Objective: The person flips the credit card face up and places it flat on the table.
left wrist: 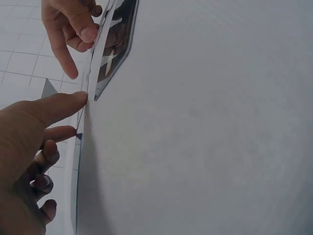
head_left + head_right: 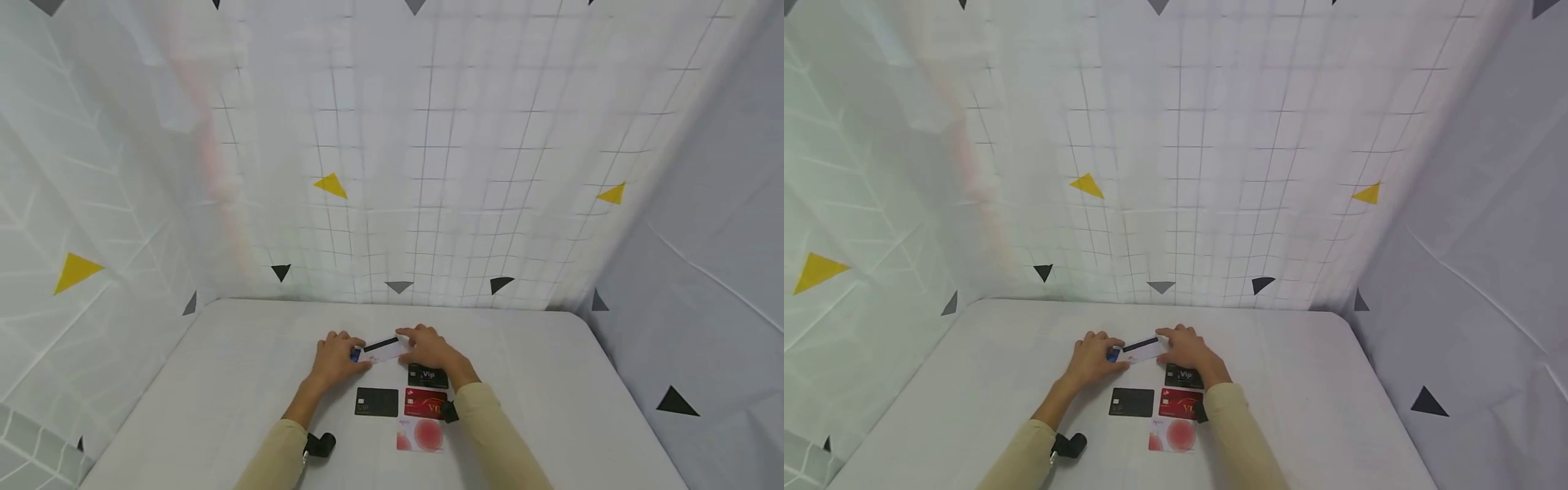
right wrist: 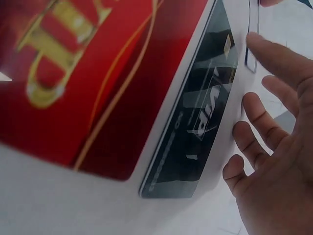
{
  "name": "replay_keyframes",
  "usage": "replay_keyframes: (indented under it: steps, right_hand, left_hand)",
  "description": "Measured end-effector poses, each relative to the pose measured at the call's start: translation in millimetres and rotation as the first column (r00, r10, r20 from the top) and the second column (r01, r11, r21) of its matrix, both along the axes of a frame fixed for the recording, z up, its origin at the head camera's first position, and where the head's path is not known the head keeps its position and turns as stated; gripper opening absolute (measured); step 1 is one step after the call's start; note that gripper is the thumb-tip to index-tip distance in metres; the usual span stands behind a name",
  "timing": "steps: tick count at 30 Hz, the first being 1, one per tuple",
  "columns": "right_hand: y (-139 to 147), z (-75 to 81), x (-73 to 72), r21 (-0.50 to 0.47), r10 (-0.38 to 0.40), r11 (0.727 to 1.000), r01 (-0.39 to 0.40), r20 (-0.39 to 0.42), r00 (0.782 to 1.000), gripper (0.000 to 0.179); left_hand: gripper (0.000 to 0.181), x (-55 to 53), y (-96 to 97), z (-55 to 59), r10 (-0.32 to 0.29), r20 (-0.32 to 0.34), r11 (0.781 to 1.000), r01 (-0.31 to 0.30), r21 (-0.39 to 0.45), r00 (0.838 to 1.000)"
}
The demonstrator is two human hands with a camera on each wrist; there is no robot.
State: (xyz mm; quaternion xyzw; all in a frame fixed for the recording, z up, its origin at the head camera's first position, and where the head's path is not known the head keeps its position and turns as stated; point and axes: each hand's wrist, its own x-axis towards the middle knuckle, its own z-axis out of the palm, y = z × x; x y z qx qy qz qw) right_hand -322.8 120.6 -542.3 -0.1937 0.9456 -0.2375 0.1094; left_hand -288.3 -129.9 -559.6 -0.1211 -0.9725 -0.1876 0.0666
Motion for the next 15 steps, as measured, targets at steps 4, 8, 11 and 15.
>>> replay_keyframes:
  steps: [4,8,11,15]
  right_hand:
    - [-3.5,1.6,0.6,0.034,0.001,0.999,-0.001,0.004,1.0,0.062]
    - [-5.1,1.4,-0.3,0.071,-0.004,0.997,0.003,0.006,1.0,0.06]
    - [-5.9,1.7,-0.5,0.081,-0.012,0.997,0.011,0.005,1.0,0.055]
    - [-6.0,3.8,0.0,0.062,-0.025,0.998,0.024,0.013,1.0,0.05]
  left_hand:
    - [0.042,-0.3,3.4,2.1,-0.008,0.005,1.0,0.008,0.01,1.0]
    - [0.041,0.5,5.6,3.3,0.003,0.024,1.0,-0.003,0.015,1.0]
    - [0.042,0.8,5.5,2.0,0.007,0.039,1.0,-0.007,0.012,0.999]
    - [0.046,0.8,3.7,-0.3,0.003,0.045,1.0,-0.003,0.001,0.999]
